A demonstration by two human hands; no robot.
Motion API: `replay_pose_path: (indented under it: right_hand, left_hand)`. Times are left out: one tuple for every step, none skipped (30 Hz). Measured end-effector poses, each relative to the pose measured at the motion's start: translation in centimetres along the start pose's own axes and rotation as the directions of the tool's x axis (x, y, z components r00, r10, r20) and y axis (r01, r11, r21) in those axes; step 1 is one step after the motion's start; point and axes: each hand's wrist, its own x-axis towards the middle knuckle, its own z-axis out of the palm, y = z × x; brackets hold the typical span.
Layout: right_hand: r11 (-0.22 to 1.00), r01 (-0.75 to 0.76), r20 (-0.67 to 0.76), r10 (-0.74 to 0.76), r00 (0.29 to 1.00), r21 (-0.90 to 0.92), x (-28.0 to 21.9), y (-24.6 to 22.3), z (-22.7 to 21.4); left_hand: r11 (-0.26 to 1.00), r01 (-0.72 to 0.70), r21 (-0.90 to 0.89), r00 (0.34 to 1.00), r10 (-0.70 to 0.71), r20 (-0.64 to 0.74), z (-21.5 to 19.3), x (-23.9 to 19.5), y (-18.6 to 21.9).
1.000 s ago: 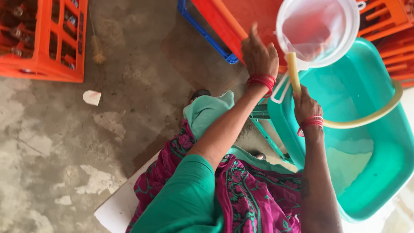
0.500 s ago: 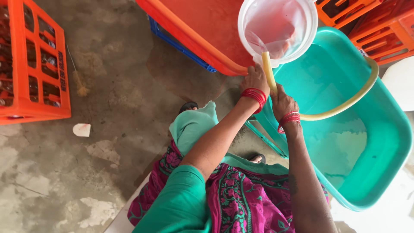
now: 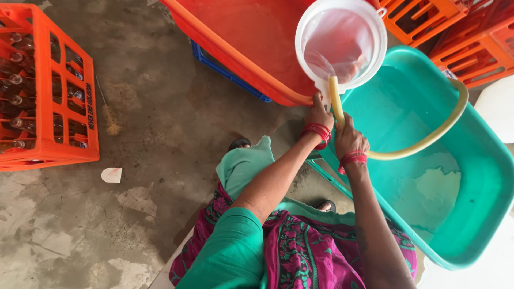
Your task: The person holds a white plastic strainer with a cloth insert over a teal tub and repeatedly rinses it using a hose. They move the strainer between the teal and an orange tub while flushing water through the cloth.
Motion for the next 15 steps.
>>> replay_pose_path:
  right_hand:
    - [1.0, -0.016, -0.008, 0.016, 1.0, -0.009, -0.02, -0.15, 0.15]
    - [0.999, -0.033, -0.016, 0.033, 0.999, -0.017, 0.05, -0.29, 0.31]
    - [0.998, -0.052, -0.02, 0.051, 0.998, -0.028, -0.04, -0.29, 0.45]
    - [0.998, -0.057, -0.025, 0.057, 0.998, -0.024, -0.04, -0.28, 0.57]
    - [0.998, -0.064, -0.029, 0.063, 0.998, -0.021, -0.13, -0.28, 0.71]
    - [0.997, -0.071, -0.033, 0.07, 0.997, -0.017, -0.2, -0.29, 0.83]
    - [0.998, -0.067, -0.047, 0.066, 0.997, -0.012, -0.4, -0.35, 0.99]
    - [0.998, -0.063, -0.061, 0.063, 0.996, -0.008, -0.59, -0.41, 1.13]
    - [0.998, -0.06, -0.075, 0.06, 0.995, -0.002, -0.55, -0.4, 1.09]
    - [0.999, -0.043, -0.087, 0.043, 0.995, 0.004, -0.37, -0.34, 0.95]
    - [0.999, -0.031, -0.098, 0.032, 0.995, 0.013, -0.45, -0.35, 0.97]
    - [1.0, -0.019, -0.108, 0.021, 0.994, 0.021, -0.45, -0.32, 0.92]
    - [1.0, -0.015, -0.113, 0.017, 0.993, 0.02, -0.54, -0.34, 0.96]
    - [1.0, -0.012, -0.118, 0.014, 0.993, 0.018, -0.44, -0.28, 0.87]
    - [1.0, -0.015, -0.123, 0.017, 0.992, 0.02, -0.51, -0.25, 0.87]
  left_hand:
    - [0.998, -0.03, -0.048, 0.999, 0.028, -0.046, 0.09, 0.01, -0.1]
    - [0.999, 0.019, -0.042, 1.0, -0.019, -0.02, 0.07, 0.12, -0.08]
    - [0.997, 0.071, -0.036, 0.997, -0.071, 0.008, -0.01, -0.02, 0.03]
    - [0.992, 0.124, -0.028, 0.992, -0.123, 0.036, -0.11, -0.07, 0.13]
    - [0.992, 0.122, -0.035, 0.992, -0.121, 0.036, -0.23, -0.11, 0.1]
    - [0.992, 0.121, -0.041, 0.992, -0.12, 0.037, -0.39, -0.15, 0.15]
    - [0.992, 0.119, -0.047, 0.992, -0.117, 0.038, -0.6, -0.22, 0.15]
    - [0.992, 0.114, -0.047, 0.992, -0.112, 0.05, -0.79, -0.25, 0.1]
    - [0.993, 0.109, -0.046, 0.992, -0.106, 0.062, -0.8, -0.13, 0.18]
    - [0.994, 0.104, -0.045, 0.992, -0.1, 0.075, -0.68, 0.06, 0.29]
    - [0.993, 0.105, -0.049, 0.992, -0.101, 0.079, -0.68, 0.08, 0.16]
    - [0.993, 0.107, -0.053, 0.991, -0.103, 0.084, -0.59, 0.2, 0.08]
    - [0.993, 0.107, -0.051, 0.99, -0.102, 0.093, -0.63, 0.3, -0.11]
    - [0.995, 0.088, -0.055, 0.993, -0.083, 0.086, -0.62, 0.45, -0.22]
    - [0.996, 0.067, -0.055, 0.994, -0.062, 0.085, -0.71, 0.5, -0.39]
